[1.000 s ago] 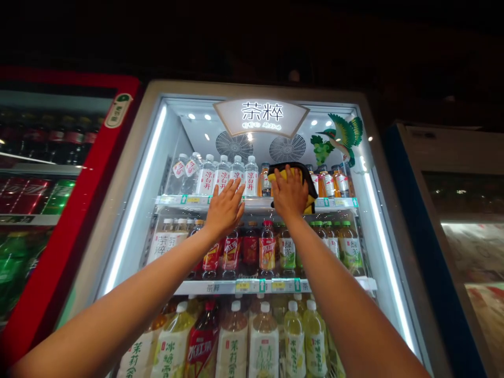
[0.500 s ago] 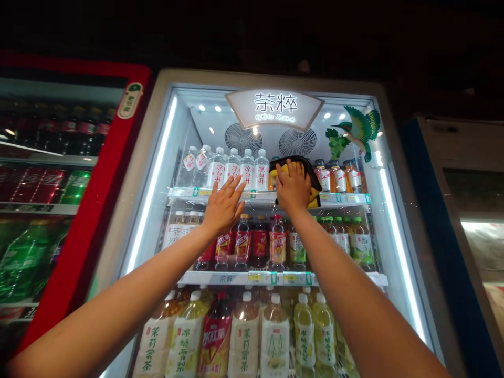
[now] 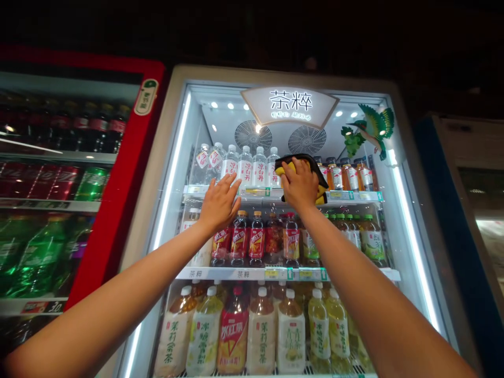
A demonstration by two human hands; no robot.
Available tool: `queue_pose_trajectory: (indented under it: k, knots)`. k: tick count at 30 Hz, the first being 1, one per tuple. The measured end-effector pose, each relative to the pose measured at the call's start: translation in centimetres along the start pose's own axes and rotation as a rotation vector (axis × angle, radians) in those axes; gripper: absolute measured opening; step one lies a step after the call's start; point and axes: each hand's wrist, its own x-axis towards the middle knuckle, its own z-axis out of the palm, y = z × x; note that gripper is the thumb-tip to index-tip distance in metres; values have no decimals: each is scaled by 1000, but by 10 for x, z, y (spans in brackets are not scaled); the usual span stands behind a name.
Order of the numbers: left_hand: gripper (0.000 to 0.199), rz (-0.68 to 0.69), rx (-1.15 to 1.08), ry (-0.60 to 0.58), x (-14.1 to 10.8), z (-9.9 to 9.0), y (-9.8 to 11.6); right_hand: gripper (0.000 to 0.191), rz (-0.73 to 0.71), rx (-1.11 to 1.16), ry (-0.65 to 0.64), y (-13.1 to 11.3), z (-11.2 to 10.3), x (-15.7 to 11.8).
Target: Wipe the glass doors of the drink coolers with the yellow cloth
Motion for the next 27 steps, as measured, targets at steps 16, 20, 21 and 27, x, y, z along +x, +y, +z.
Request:
queue_pose_trajectory:
  k: [16, 20, 21, 27]
  knots:
    - [50, 41, -22, -15, -28, -10, -42, 46, -18, -28, 16, -40, 13, -16]
    - [50, 32, -15, -17, -30, -13, -44, 46, 5, -10, 0, -86, 29, -13]
    - [51, 22, -15, -20, -31, -14, -44, 46, -51, -6, -33, -91, 27, -21]
    - [52, -6, -14, -46, -40, -19, -57, 41, -293, 42, -133, -65, 5, -50]
